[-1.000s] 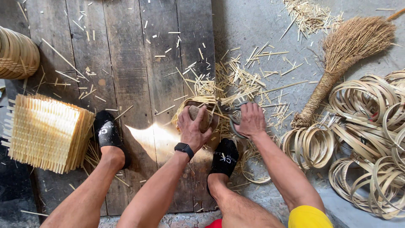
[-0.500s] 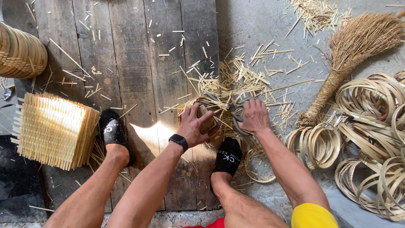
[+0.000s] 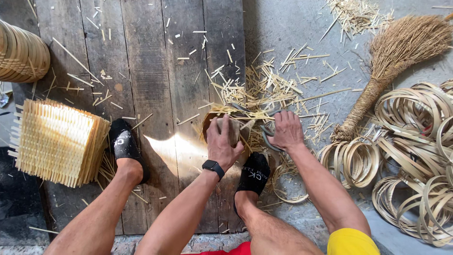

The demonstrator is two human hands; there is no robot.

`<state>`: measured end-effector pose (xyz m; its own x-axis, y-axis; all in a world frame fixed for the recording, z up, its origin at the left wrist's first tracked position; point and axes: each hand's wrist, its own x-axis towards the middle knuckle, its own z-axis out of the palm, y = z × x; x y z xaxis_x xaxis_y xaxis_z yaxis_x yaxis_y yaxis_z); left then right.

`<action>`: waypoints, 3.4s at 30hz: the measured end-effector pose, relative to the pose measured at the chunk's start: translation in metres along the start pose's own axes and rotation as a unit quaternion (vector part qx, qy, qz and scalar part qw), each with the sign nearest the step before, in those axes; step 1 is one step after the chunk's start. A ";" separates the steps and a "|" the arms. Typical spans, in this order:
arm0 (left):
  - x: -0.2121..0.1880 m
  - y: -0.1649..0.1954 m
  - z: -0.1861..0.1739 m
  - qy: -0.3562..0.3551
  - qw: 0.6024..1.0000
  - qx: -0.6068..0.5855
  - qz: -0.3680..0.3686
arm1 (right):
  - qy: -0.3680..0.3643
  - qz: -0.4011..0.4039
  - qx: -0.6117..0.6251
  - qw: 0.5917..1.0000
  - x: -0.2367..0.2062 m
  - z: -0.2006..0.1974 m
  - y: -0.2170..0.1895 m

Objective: The person sits on the floor and repeatedly cuts circular bamboo mats using a perforated template and shears. They place a bamboo ring on the mat, trim the excess, and stack the finished pieces.

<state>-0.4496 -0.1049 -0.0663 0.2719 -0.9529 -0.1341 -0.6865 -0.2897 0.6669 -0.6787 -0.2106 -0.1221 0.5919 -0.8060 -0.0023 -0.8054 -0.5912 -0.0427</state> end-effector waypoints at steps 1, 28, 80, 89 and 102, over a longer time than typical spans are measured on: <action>0.002 -0.001 -0.001 -0.023 0.999 0.022 0.021 | -0.007 0.011 0.010 1.000 0.002 0.001 -0.004; 0.032 -0.028 -0.029 -0.218 0.973 0.057 0.057 | -0.104 0.013 0.041 0.994 -0.009 0.019 0.015; 0.024 -0.024 -0.022 -0.136 0.987 0.044 0.080 | -0.114 0.031 0.061 0.991 0.001 0.018 0.005; 0.015 -0.014 -0.027 -0.082 0.996 -0.006 -0.040 | -0.165 0.395 0.105 0.898 -0.021 0.024 0.038; 0.081 -0.043 -0.012 -0.191 0.957 -0.078 -0.206 | -0.197 0.327 0.495 0.781 0.001 0.002 -0.077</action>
<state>-0.3893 -0.1685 -0.0970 0.2106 -0.7325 -0.6474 -0.4580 -0.6590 0.5966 -0.6161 -0.1657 -0.1205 0.1858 -0.7408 -0.6455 -0.6346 0.4111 -0.6544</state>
